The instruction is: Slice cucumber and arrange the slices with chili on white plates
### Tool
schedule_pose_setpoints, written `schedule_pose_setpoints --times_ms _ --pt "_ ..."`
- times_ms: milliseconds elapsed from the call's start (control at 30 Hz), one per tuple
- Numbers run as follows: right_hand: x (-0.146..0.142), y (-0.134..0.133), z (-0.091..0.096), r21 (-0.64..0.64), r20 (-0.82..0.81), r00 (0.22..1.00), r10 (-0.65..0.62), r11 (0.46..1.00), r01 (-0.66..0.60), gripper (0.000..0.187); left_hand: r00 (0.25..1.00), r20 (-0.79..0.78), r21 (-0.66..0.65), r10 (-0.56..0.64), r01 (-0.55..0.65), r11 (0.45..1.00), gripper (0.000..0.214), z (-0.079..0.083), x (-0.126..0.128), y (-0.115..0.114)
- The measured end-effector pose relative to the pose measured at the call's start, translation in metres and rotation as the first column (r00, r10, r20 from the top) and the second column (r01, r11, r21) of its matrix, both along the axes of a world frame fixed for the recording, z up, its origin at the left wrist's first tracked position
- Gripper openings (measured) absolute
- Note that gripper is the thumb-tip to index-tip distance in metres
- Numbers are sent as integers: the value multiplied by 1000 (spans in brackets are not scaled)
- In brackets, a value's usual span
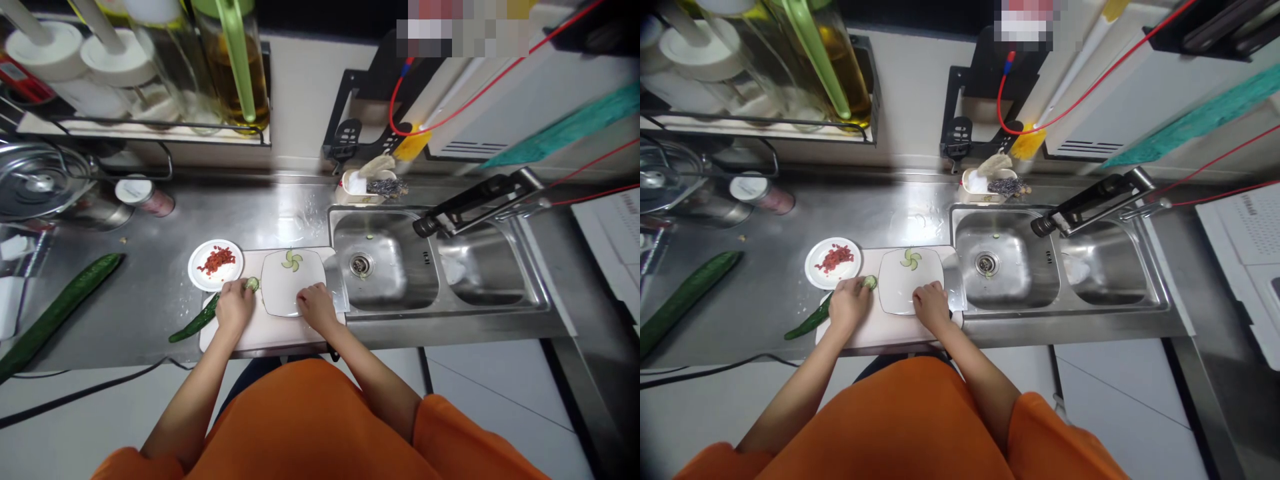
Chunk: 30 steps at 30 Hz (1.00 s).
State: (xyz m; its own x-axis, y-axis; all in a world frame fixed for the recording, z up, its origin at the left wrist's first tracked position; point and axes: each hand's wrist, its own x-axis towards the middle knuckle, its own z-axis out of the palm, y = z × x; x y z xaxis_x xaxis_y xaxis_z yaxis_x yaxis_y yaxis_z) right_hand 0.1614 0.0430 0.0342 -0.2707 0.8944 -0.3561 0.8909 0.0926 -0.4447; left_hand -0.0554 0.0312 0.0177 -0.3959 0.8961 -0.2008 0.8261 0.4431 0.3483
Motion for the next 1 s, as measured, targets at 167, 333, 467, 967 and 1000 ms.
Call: schedule_pose_setpoints --times_ms 167,333,467,967,1000 --pt "-4 1 -2 15 -79 997 13 1000 -12 17 972 230 43 48 -59 997 18 2 -7 0" --pt "-12 11 -4 56 -329 944 7 998 12 14 862 502 19 75 -98 995 25 13 -4 3" --pt "-18 22 2 59 -492 870 -8 997 42 29 661 750 -9 1 8 1000 29 21 13 10" --pt "18 33 32 -147 -546 832 -100 989 23 11 -26 773 -615 634 216 759 36 9 55 31" --pt "20 34 35 -184 -561 820 -108 983 4 12 -40 756 -626 654 252 738 33 9 57 31"
